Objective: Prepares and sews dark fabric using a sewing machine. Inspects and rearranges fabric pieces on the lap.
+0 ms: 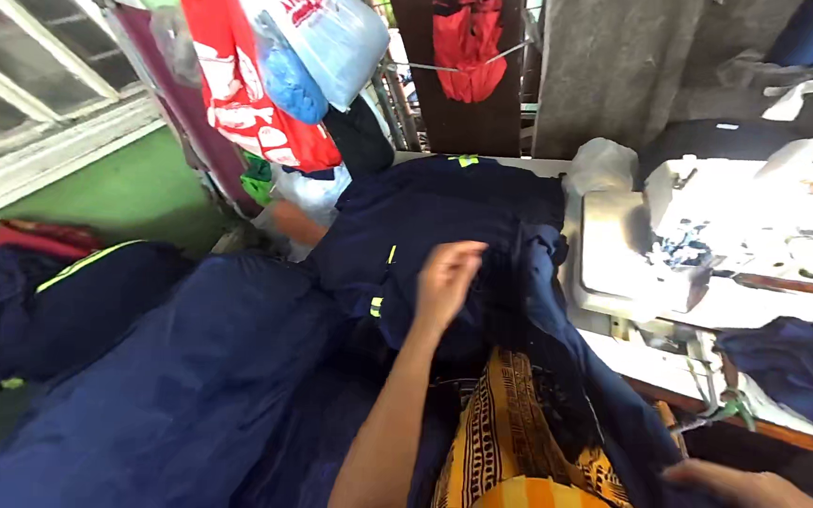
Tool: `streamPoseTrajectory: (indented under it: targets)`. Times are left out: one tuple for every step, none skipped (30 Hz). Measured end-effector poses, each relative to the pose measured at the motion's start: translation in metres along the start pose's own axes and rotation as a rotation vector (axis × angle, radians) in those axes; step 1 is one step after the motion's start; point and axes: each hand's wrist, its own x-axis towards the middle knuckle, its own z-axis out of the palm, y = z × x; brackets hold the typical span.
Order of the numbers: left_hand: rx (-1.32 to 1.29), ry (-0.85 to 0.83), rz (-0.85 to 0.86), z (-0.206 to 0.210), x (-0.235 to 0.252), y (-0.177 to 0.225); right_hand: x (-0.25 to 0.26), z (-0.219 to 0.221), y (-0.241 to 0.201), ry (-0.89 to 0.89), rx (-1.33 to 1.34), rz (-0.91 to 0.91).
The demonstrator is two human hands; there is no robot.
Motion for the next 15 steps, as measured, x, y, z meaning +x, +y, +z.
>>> streamPoseTrajectory:
  targets:
    - [0.033, 0.218, -0.117, -0.024, -0.009, -0.024, 0.001, 0.002, 0.005, 0.054, -0.115, 0.174]
    - [0.052, 0.399, -0.235, -0.044, -0.021, -0.046, 0.005, 0.006, 0.012, 0.081, -0.215, 0.323]
    - [0.058, 0.525, -0.351, -0.058, -0.036, -0.066, 0.01, 0.012, 0.019, 0.084, -0.257, 0.405]
    - [0.044, 0.601, -0.469, -0.064, -0.051, -0.083, 0.016, 0.017, 0.022, 0.084, -0.262, 0.399]
    - [0.009, 0.643, -0.583, -0.063, -0.067, -0.098, 0.021, 0.023, 0.023, 0.077, -0.246, 0.322]
    - [-0.029, 0.67, -0.664, -0.059, -0.081, -0.111, 0.026, 0.027, 0.02, 0.053, -0.206, 0.228]
    - [-0.023, 0.691, -0.689, -0.054, -0.092, -0.122, 0.032, 0.031, 0.016, 0.014, -0.164, 0.147]
    - [0.042, 0.694, -0.648, -0.051, -0.097, -0.129, 0.039, 0.033, 0.012, -0.027, -0.137, 0.098]
    - [0.154, 0.679, -0.567, -0.051, -0.097, -0.132, 0.044, 0.034, 0.008, -0.06, -0.137, 0.085]
    - [0.289, 0.657, -0.459, -0.053, -0.093, -0.129, 0.048, 0.033, 0.004, -0.078, -0.162, 0.105]
    - [0.406, 0.637, -0.35, -0.057, -0.084, -0.123, 0.05, 0.031, 0.001, -0.079, -0.197, 0.141]
    - [0.487, 0.608, -0.28, -0.064, -0.07, -0.114, 0.052, 0.029, -0.001, -0.06, -0.237, 0.175]
    - [0.53, 0.572, -0.265, -0.072, -0.053, -0.106, 0.052, 0.027, -0.002, -0.031, -0.267, 0.195]
    - [0.552, 0.519, -0.305, -0.079, -0.033, -0.099, 0.052, 0.026, -0.002, -0.002, -0.279, 0.2]
    - [0.575, 0.431, -0.407, -0.086, -0.013, -0.093, 0.051, 0.026, -0.001, 0.016, -0.276, 0.196]
